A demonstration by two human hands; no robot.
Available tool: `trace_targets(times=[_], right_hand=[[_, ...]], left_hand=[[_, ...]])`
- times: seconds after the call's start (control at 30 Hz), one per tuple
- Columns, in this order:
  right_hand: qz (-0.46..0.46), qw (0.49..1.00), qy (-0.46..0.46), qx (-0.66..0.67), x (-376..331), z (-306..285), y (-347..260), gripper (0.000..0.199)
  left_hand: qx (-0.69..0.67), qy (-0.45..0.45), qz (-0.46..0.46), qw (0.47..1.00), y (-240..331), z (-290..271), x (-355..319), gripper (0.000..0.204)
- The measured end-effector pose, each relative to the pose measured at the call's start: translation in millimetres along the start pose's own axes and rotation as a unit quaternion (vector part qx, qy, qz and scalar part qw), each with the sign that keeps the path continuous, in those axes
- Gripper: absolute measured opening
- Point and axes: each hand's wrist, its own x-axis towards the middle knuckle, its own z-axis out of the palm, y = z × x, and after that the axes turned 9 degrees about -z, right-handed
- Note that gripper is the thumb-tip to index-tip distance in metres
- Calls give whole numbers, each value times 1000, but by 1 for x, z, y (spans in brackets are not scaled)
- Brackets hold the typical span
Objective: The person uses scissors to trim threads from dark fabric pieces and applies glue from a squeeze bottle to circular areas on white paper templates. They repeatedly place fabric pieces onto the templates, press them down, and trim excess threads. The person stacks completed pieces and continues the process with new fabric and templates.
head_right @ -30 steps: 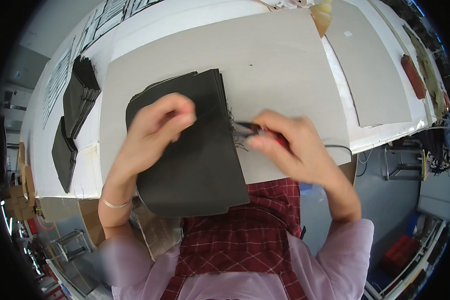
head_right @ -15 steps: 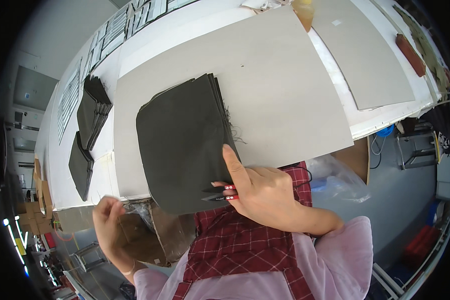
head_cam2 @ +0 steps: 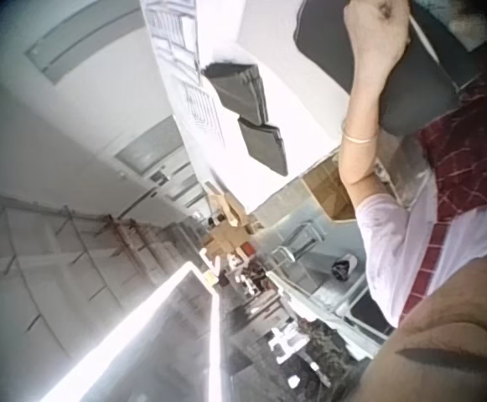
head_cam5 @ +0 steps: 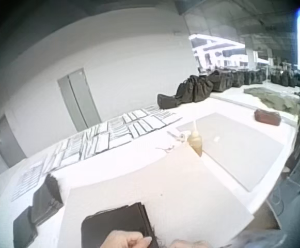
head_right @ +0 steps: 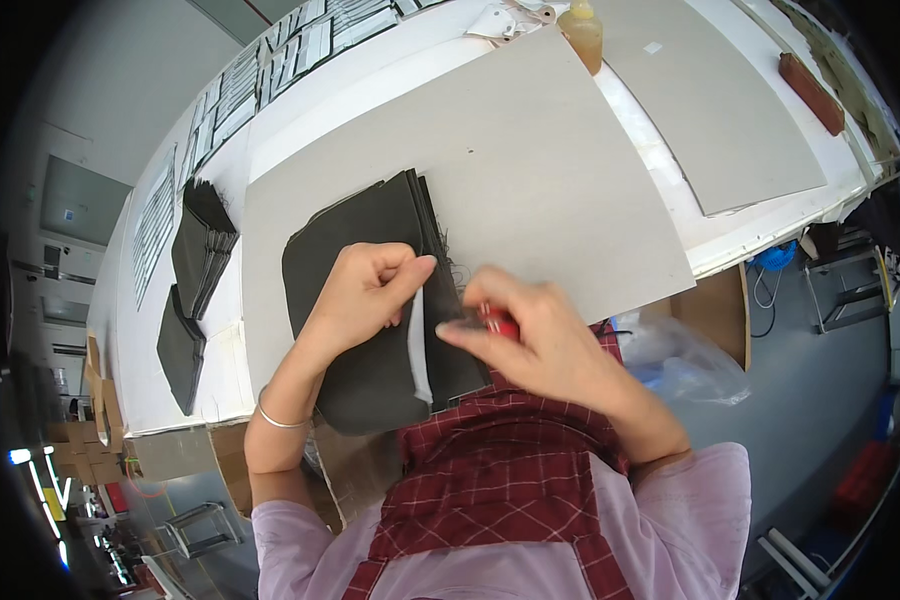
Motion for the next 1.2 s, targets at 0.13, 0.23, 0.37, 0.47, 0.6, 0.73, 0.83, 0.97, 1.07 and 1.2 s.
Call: trace_targets(times=[0.13,0.23,0.37,0.47,0.6,0.73,0.83,0.97,1.07,1.2], right_hand=[[-17,995,-67,-67,23,4,10,42],[7,994,-89,-61,24,6,13,46],[61,992,-105,-44,25,3,11,45],[25,998,-51,-23,25,12,16,44],[-20,971,179,158,17,7,39,34],[-10,905,288,313,11,-3,43,33],[-12,923,239,303,13,-4,35,33],[-78,975,142,154,16,-8,32,27],[-195,979,-10,-62,27,-8,16,17],[-331,896,-177,-237,41,27,-18,23]], left_hand=[[-150,1,-26,988,-15,-2,-6,43],[-269,6,-35,962,-23,-7,-8,31],[-494,31,-45,868,-36,-41,-14,15],[-558,188,69,806,-5,-71,-51,17],[-506,351,114,779,23,-77,-83,22],[-398,252,8,882,-52,-53,-110,16],[-176,187,-145,955,-84,-39,-133,21],[5,335,-66,940,-93,-41,-144,13],[56,280,27,958,-84,-46,-132,16],[93,176,101,975,-79,-44,-104,16]])
